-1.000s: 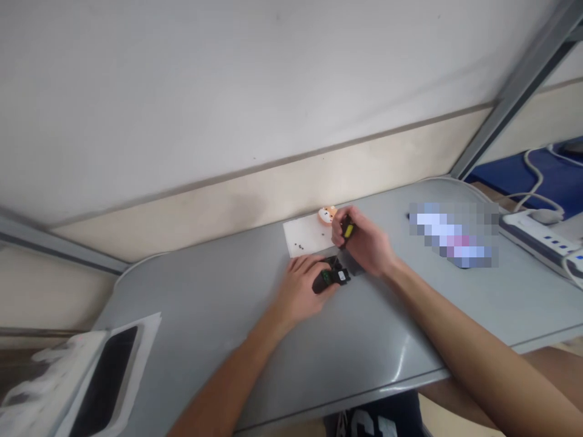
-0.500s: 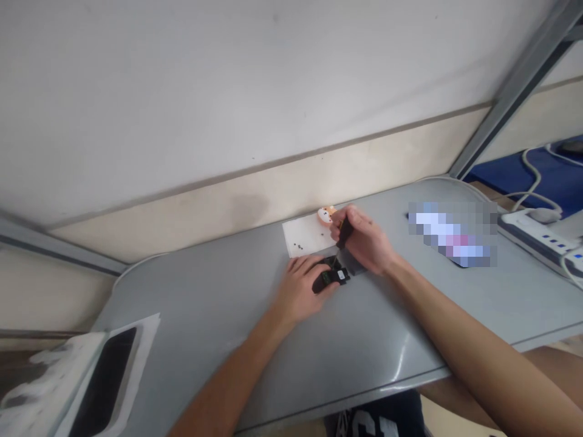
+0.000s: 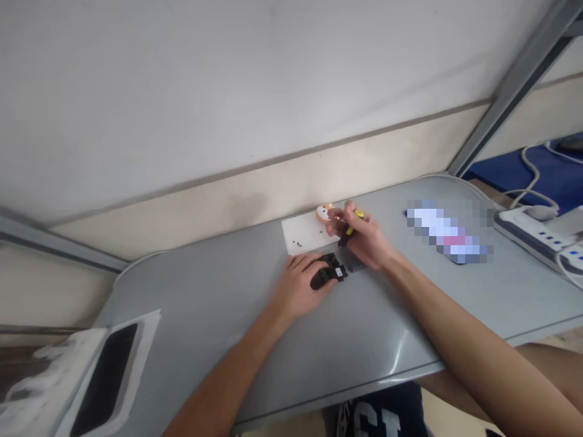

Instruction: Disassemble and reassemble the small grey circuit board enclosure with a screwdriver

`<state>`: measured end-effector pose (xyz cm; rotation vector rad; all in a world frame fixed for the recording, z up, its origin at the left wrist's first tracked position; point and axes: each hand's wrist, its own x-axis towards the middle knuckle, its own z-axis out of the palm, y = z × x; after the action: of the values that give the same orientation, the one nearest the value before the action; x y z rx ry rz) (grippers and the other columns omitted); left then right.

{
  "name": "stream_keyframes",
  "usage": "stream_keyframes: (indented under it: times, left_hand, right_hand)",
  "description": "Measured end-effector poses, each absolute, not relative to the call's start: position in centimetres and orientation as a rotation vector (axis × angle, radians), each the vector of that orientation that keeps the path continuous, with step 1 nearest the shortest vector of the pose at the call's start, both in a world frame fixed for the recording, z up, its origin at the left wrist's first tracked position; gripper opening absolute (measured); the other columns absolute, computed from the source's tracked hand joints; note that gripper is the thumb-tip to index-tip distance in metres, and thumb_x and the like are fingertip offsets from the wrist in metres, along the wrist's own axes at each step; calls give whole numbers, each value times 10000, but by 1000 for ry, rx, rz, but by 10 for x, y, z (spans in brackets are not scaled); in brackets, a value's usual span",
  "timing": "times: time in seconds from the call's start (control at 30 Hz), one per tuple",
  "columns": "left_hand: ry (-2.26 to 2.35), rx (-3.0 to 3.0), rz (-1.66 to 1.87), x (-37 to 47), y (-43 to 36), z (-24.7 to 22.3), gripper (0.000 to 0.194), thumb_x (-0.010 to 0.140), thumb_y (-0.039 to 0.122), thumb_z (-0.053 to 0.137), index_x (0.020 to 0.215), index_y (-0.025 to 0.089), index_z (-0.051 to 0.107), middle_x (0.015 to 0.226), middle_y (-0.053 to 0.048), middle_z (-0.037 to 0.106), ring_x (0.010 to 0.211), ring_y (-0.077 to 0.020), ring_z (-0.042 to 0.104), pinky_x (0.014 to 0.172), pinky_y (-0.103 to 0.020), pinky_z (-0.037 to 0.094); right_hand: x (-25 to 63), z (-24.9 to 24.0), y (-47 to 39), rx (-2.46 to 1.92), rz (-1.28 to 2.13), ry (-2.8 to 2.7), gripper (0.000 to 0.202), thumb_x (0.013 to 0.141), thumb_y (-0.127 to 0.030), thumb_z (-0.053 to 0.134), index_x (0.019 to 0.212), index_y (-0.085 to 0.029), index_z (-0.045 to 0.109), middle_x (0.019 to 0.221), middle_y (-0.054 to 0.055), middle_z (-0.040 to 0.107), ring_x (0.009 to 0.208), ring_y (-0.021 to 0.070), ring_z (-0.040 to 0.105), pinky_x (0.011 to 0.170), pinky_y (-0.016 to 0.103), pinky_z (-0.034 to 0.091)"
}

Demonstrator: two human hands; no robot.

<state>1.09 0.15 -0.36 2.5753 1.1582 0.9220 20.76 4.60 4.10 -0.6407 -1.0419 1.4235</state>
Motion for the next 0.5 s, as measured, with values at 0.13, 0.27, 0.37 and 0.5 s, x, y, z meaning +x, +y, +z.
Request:
stream_keyframes:
  times: [0.13, 0.27, 0.37, 0.5]
  left_hand:
    - [1171, 2572, 887, 11, 1, -3, 189, 912, 349, 743, 1064, 245, 699, 1226, -48, 744, 1128, -247, 682, 1004, -458, 509]
    - [1201, 2563, 882, 11, 1, -3, 201, 914, 365, 744, 1077, 253, 706, 1230, -55, 743, 1132, -257, 683, 1019, -474, 504]
    - [1209, 2556, 867, 11, 0, -2, 193, 912, 363, 745, 1069, 255, 716, 1234, -55, 743, 1129, -261, 685, 1015, -479, 507]
    - [1200, 2563, 858, 11, 0, -2, 192, 913, 371, 745, 1063, 254, 720, 1244, -54, 742, 1145, -262, 679, 1024, -478, 504]
  right_hand:
    - [205, 38, 46, -691, 1373, -1088, 492, 882, -699, 654, 816, -256, 451, 601, -69, 400, 473, 102, 326, 487, 275, 294]
    - [201, 43, 42, -601, 1449, -1108, 498, 953, -736, 487, 959, -256, 622, 662, -33, 424, 527, 127, 359, 540, 310, 354]
    - [202, 44, 40, -600, 1441, -1066, 391, 918, -623, 657, 848, -241, 615, 781, 4, 523, 642, 138, 487, 601, 311, 398]
    - [205, 41, 43, -605, 1473, -977, 520, 836, -642, 753, 758, -238, 435, 705, -38, 467, 532, 98, 374, 518, 279, 295]
